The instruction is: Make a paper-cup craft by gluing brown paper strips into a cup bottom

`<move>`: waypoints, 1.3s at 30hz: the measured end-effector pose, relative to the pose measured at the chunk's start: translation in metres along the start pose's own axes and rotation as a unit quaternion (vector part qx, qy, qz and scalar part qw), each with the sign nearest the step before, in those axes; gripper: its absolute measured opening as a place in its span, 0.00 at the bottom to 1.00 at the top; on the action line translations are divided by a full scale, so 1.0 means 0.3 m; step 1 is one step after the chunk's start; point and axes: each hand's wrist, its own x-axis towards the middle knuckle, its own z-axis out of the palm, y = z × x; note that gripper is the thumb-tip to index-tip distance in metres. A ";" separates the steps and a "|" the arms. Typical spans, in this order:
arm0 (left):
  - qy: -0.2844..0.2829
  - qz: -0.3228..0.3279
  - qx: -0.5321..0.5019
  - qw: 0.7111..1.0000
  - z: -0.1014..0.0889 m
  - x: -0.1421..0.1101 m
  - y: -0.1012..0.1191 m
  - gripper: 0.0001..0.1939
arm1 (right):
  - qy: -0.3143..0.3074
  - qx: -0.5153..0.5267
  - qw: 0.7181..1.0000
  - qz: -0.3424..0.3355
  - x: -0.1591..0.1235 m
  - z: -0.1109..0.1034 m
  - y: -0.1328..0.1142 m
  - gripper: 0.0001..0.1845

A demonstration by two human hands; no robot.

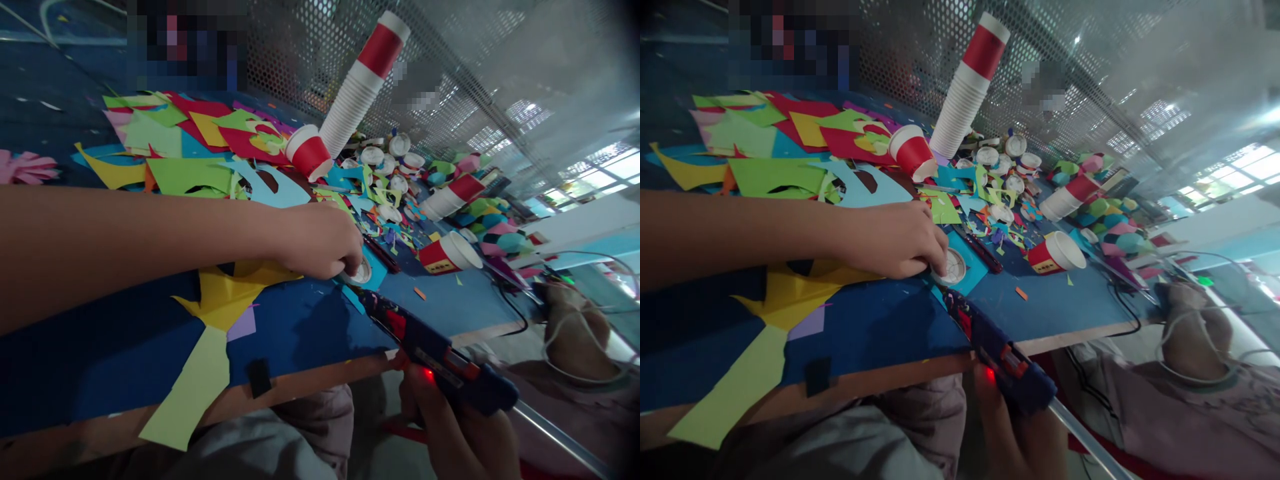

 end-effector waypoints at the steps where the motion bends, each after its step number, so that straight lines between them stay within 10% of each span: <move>1: 0.000 -0.002 -0.001 1.000 -0.002 0.000 0.001 0.21 | -0.001 -0.005 1.000 -0.002 0.000 0.001 0.000 0.19; 39: 0.010 -0.011 -0.017 1.000 0.009 0.010 -0.008 0.23 | 0.013 -0.022 0.998 -0.066 0.012 -0.024 0.052 0.11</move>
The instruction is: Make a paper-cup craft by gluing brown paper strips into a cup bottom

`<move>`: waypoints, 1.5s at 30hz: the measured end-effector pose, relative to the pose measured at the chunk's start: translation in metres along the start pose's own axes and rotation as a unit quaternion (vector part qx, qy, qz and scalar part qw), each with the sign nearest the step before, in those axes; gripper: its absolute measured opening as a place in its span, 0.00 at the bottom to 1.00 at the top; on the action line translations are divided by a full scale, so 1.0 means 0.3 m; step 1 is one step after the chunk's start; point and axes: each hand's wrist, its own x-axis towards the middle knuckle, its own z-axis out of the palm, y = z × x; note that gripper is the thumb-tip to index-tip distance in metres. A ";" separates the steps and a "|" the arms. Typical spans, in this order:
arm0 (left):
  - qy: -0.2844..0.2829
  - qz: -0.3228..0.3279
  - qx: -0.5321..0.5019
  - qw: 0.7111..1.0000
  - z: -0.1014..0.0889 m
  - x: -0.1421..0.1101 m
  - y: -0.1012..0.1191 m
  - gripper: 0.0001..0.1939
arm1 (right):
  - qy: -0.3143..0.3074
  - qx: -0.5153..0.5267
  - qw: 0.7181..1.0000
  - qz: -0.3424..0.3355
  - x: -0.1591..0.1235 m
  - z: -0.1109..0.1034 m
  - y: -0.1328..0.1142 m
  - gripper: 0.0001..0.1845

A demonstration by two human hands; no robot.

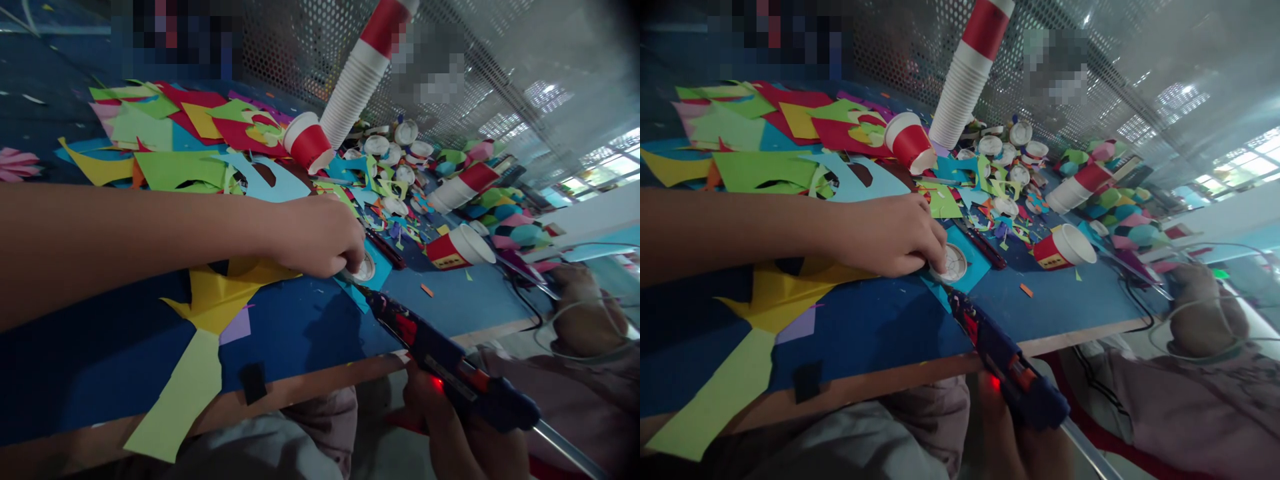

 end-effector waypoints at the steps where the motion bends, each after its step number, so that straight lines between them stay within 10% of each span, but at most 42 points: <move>1: 0.002 0.004 0.001 1.000 0.002 0.001 -0.002 0.23 | 0.001 0.001 1.000 -0.001 0.001 -0.002 0.002 0.11; 45: -0.005 0.023 0.006 1.000 0.001 -0.001 -0.006 0.23 | -0.017 0.008 0.999 0.041 -0.013 -0.018 0.030 0.15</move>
